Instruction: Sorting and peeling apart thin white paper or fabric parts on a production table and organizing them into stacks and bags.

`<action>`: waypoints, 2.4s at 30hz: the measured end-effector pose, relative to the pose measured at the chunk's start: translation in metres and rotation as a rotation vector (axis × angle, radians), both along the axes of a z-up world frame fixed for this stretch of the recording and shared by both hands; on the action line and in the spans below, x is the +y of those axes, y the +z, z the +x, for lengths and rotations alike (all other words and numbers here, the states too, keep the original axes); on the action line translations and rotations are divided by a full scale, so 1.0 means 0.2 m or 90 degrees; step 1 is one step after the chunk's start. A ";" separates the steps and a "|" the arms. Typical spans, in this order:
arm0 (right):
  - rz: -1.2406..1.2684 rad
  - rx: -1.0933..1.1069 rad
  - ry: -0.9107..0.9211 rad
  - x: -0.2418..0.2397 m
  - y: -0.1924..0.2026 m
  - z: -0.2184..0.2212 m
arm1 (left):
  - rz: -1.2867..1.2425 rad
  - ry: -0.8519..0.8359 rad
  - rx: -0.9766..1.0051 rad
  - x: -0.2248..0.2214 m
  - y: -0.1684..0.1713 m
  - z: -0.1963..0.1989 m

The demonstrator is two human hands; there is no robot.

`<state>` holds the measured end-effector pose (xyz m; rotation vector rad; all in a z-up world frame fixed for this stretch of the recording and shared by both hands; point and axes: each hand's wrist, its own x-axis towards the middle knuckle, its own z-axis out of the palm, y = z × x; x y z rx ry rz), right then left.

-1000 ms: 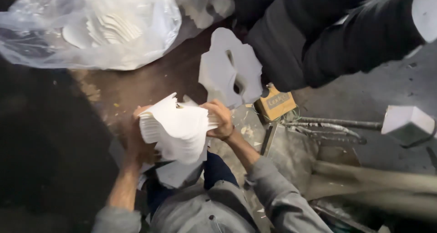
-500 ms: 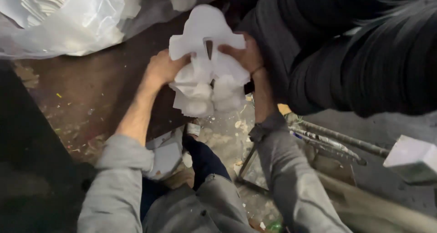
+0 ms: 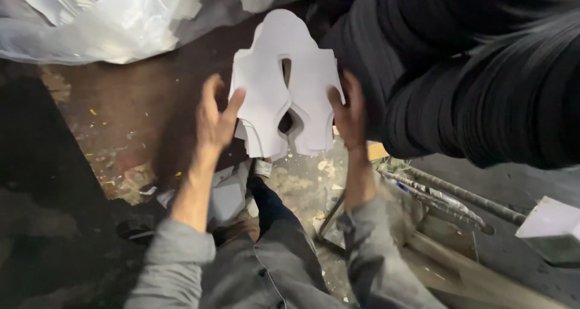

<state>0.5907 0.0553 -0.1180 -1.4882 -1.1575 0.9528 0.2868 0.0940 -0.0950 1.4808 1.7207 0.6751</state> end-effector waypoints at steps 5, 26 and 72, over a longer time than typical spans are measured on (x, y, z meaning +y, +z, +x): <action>-0.035 0.188 -0.077 -0.14 -0.13 -0.15 | 0.075 -0.019 -0.387 -0.03 -0.22 0.05; -0.148 0.238 -0.164 -0.72 -0.27 -0.80 | -0.030 0.034 -0.338 -0.38 -0.22 0.05; 0.266 -0.598 0.164 1.36 -0.33 -1.81 | 0.053 0.323 0.185 -0.47 -0.37 -1.18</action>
